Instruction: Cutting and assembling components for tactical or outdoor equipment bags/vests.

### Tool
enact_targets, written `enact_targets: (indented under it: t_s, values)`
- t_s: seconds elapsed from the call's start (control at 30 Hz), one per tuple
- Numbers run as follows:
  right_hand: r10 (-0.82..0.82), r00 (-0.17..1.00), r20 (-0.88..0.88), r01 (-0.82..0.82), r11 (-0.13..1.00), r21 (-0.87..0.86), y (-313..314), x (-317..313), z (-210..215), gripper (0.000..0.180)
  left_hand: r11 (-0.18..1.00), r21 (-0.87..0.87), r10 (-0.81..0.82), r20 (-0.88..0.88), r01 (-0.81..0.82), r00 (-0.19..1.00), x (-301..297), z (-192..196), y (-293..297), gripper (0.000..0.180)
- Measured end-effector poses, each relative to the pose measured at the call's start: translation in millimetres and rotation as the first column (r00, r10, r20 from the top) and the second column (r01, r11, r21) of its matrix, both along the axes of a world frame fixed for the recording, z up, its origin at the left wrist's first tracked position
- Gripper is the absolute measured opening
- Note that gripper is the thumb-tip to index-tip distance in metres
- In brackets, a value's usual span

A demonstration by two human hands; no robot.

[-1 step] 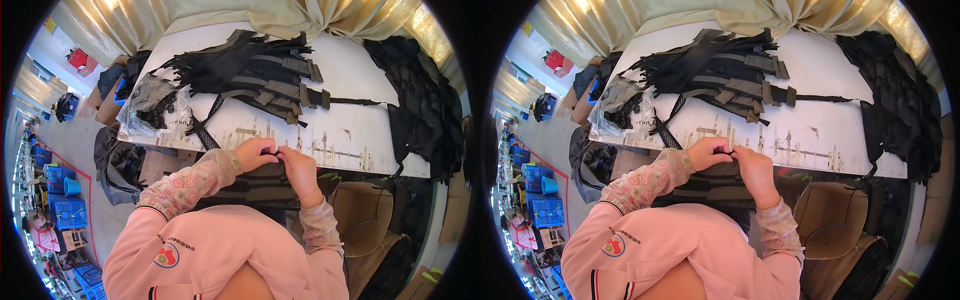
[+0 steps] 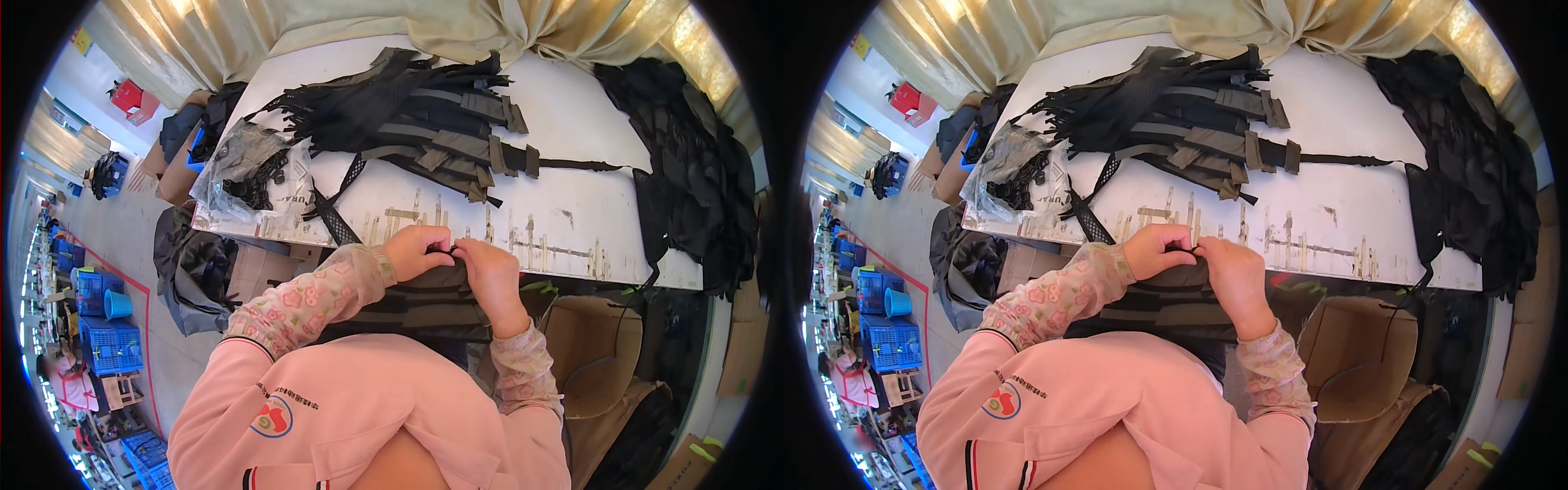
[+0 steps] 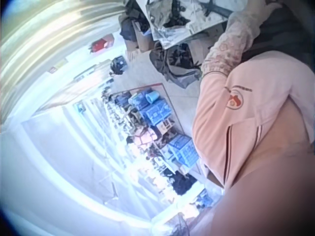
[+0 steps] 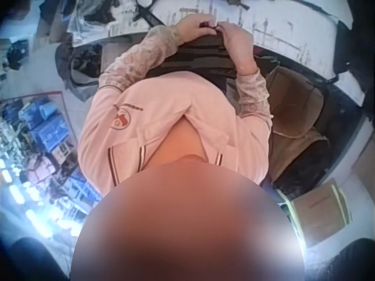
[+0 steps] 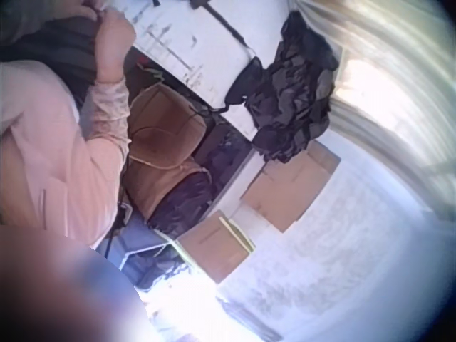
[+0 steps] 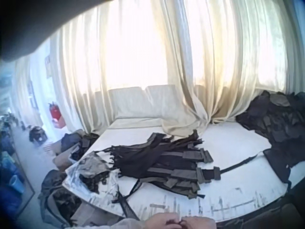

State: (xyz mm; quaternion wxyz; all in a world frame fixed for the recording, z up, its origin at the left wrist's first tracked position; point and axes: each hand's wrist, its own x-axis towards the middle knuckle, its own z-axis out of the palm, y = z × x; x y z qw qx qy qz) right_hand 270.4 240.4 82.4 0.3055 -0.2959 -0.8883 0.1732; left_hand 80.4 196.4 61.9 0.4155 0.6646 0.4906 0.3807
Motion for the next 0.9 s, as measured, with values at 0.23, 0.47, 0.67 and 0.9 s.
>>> enact_targets:
  t_s: [0.23, 0.47, 0.67, 0.9]
  values:
    - [-0.156, 0.951, -0.267, 0.043, 0.922, -0.384, 8.0, -1.8, -18.3, 0.018, 0.911, 0.361, -0.068, -0.340, 0.198, 0.938, 8.5, 25.3, -25.1, 0.018]
    - [-0.370, 0.847, -0.382, -0.248, 0.362, -0.899, -14.1, -9.8, -31.9, 0.019, 0.993, 0.121, 0.013, -0.144, 0.004, 0.989, 4.0, 22.4, -26.3, 0.012]
    - [-0.271, 0.776, -0.569, -0.582, 0.041, -0.812, -10.6, 8.8, -10.7, 0.018, 0.991, -0.125, 0.099, 0.352, -0.058, 0.931, -9.6, 20.7, -20.2, 0.012]
    - [-0.318, 0.651, -0.689, -0.749, -0.126, -0.650, -33.8, -1.8, -2.5, 0.020, 1.000, 0.002, 0.016, 0.351, -0.017, 0.936, -19.3, 30.5, -13.2, 0.016]
